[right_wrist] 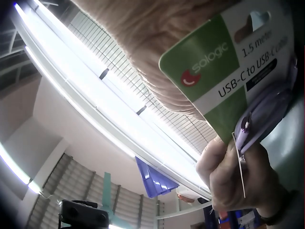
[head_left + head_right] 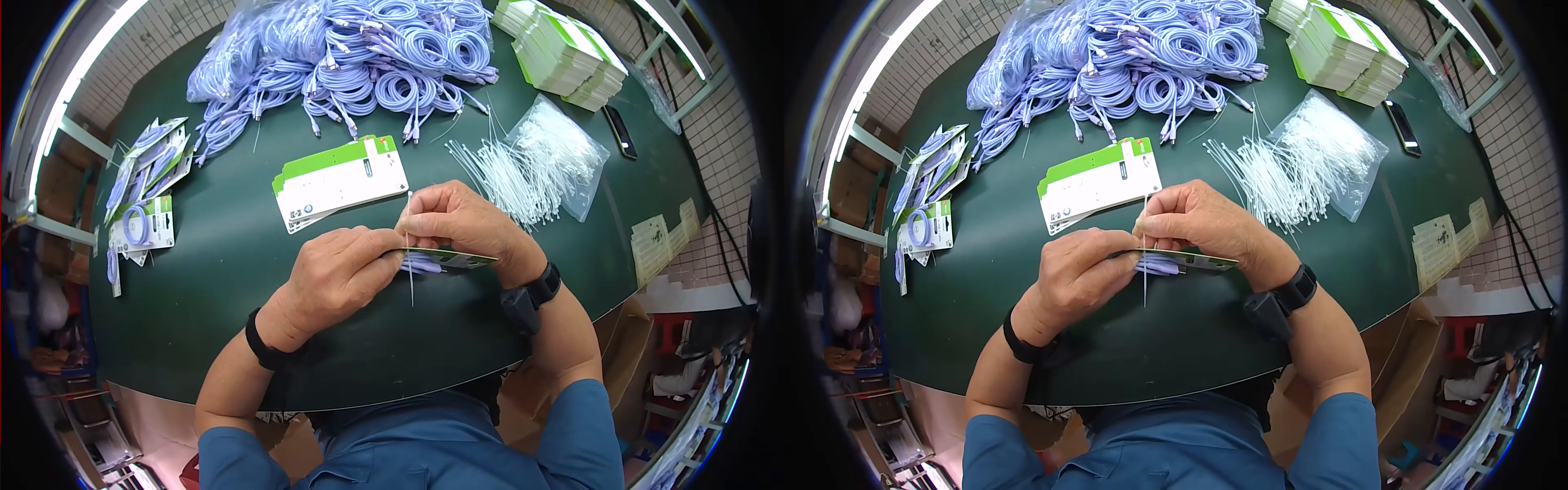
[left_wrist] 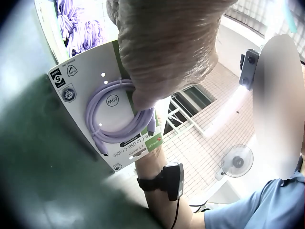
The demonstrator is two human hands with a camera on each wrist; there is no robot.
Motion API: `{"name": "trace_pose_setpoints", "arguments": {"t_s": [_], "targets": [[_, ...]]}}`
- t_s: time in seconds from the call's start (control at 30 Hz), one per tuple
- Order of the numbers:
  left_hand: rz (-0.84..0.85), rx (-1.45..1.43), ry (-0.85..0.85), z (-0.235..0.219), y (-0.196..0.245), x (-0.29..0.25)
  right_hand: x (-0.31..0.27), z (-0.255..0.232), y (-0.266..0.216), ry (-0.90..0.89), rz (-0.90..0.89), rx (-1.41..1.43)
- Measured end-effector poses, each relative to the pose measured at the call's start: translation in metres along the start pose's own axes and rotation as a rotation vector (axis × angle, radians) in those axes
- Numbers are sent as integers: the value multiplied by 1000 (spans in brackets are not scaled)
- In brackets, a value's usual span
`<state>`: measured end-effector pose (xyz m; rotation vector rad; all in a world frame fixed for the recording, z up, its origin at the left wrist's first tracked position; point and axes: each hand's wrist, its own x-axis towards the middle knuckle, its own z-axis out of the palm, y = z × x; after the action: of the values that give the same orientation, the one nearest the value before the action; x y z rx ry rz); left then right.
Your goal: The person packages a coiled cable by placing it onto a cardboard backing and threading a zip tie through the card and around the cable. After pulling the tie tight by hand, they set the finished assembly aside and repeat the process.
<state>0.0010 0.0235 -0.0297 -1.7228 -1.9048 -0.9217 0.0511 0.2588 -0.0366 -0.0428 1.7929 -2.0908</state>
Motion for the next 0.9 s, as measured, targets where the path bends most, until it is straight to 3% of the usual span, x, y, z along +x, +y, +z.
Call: {"name": "trace_pose_setpoints", "arguments": {"t_s": [0.37,0.7,0.8,0.83,0.9], "targets": [[114,38,58,10,-7,0,0,-1,0,-69,52,-59],[-50,-21,21,8,-2,-2,-1,-8,0,-62,109,-119],[-133,-39,-12,5,-2,-2,-5,-10,-8,343,-43,-134],[-188,-54,-39,5,-2,-2,-8,-12,-11,338,-30,-146],[-302,-86,-87,6,-3,-3,-16,-16,-17,442,-267,-125]]}}
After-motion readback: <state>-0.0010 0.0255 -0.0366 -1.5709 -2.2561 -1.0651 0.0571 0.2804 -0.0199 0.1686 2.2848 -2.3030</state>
